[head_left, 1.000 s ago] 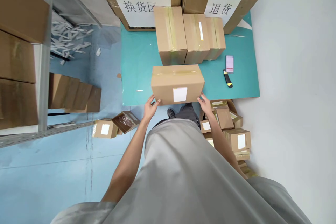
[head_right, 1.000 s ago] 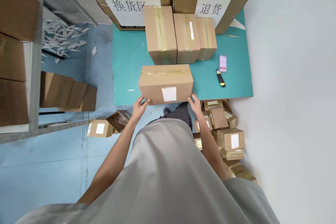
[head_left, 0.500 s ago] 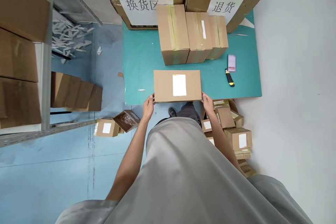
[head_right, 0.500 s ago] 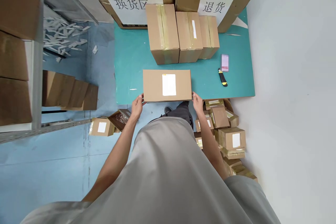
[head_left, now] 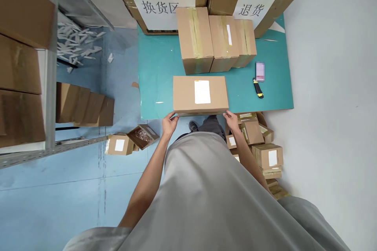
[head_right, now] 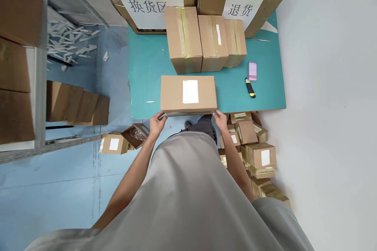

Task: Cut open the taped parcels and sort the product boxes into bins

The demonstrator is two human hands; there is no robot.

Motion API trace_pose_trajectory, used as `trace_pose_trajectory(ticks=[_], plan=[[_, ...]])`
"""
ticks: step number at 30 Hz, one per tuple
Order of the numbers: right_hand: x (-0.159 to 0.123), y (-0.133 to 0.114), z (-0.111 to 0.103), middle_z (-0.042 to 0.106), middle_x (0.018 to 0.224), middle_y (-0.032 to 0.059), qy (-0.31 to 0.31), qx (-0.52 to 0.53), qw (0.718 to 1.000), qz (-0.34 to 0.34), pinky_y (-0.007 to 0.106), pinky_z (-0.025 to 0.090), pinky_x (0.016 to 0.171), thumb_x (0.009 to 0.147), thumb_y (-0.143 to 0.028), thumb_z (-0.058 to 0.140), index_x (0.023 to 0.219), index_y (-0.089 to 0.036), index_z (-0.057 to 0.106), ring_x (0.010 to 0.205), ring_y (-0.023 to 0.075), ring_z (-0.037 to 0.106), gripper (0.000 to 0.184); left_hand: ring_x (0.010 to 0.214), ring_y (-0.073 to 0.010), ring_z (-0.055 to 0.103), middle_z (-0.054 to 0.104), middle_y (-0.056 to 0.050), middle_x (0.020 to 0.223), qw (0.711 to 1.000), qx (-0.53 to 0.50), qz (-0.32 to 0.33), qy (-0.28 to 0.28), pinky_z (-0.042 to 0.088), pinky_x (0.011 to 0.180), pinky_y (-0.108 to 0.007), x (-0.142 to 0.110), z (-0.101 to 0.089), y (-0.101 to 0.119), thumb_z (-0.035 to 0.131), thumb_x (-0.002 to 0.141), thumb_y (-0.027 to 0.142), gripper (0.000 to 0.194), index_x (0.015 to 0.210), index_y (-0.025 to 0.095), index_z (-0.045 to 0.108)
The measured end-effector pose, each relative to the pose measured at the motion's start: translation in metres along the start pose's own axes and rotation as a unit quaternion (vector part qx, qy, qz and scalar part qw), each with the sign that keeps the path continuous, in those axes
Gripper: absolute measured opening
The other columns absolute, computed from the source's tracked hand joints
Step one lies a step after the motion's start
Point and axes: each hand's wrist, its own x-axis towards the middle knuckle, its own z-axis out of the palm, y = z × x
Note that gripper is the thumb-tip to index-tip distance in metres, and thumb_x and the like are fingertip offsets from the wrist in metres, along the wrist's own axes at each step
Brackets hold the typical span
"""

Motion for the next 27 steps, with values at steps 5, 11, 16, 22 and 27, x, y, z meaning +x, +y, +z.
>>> trace_pose_trajectory(ticks=[5,11,16,22,27], plan=[[0.014,-0.049,-0.019,0.074,0.156,0.0167,0.043,0.051,0.995,-0.068,0.052,0.053,0.129,0.092,-0.068,0.08,0.132,-0.017,0.088,0.149,0.0345,0.068,0.065,0.125,-0.0296,0.075,0.08,-0.016,0.129,0.986,-0.016,0.158,0.047,0.063,0.113,-0.044,0.006,-0.015,0.04,0.073,0.101,0.052,0.049,0.13,0.013,0.083],[0.043,-0.078,-0.015,0.08,0.147,0.0186,0.064,0.031,0.993,-0.093,0.053,0.059,0.122,0.09,-0.071,0.081,0.122,-0.017,0.091,0.137,0.0357,0.075,0.062,0.107,-0.0278,0.074,0.077,-0.013,0.107,0.979,0.027,0.183,0.082,0.061,0.108,-0.043,0.028,-0.019,0.064,0.071,0.103,0.058,0.053,0.126,0.013,0.087],[0.047,-0.061,-0.002,0.084,0.136,0.0191,0.057,0.02,0.997,-0.051,0.057,0.059,0.121,0.093,-0.078,0.072,0.123,-0.016,0.087,0.13,0.0365,0.077,0.07,0.105,-0.0286,0.077,0.083,-0.017,0.116,0.991,-0.001,0.112,0.073,0.063,0.103,-0.043,0.034,-0.007,0.051,0.076,0.096,0.055,0.052,0.122,0.011,0.085],[0.048,-0.049,-0.005,0.084,0.136,0.0205,0.032,0.045,0.997,-0.045,0.053,0.058,0.122,0.09,-0.081,0.074,0.125,-0.017,0.082,0.13,0.0351,0.078,0.073,0.128,-0.0334,0.076,0.082,-0.02,0.136,0.995,-0.036,0.072,0.059,0.062,0.114,-0.047,0.02,-0.005,0.042,0.072,0.101,0.063,0.057,0.129,0.014,0.082],[0.056,-0.048,-0.007,0.083,0.137,0.0225,0.022,0.057,0.998,-0.021,0.051,0.058,0.123,0.089,-0.081,0.075,0.126,-0.014,0.081,0.131,0.0343,0.077,0.077,0.153,-0.0331,0.063,0.065,-0.022,0.164,0.99,-0.002,0.133,0.051,0.05,0.131,-0.047,0.002,0.003,0.051,0.063,0.109,0.064,0.065,0.152,0.017,0.071]])
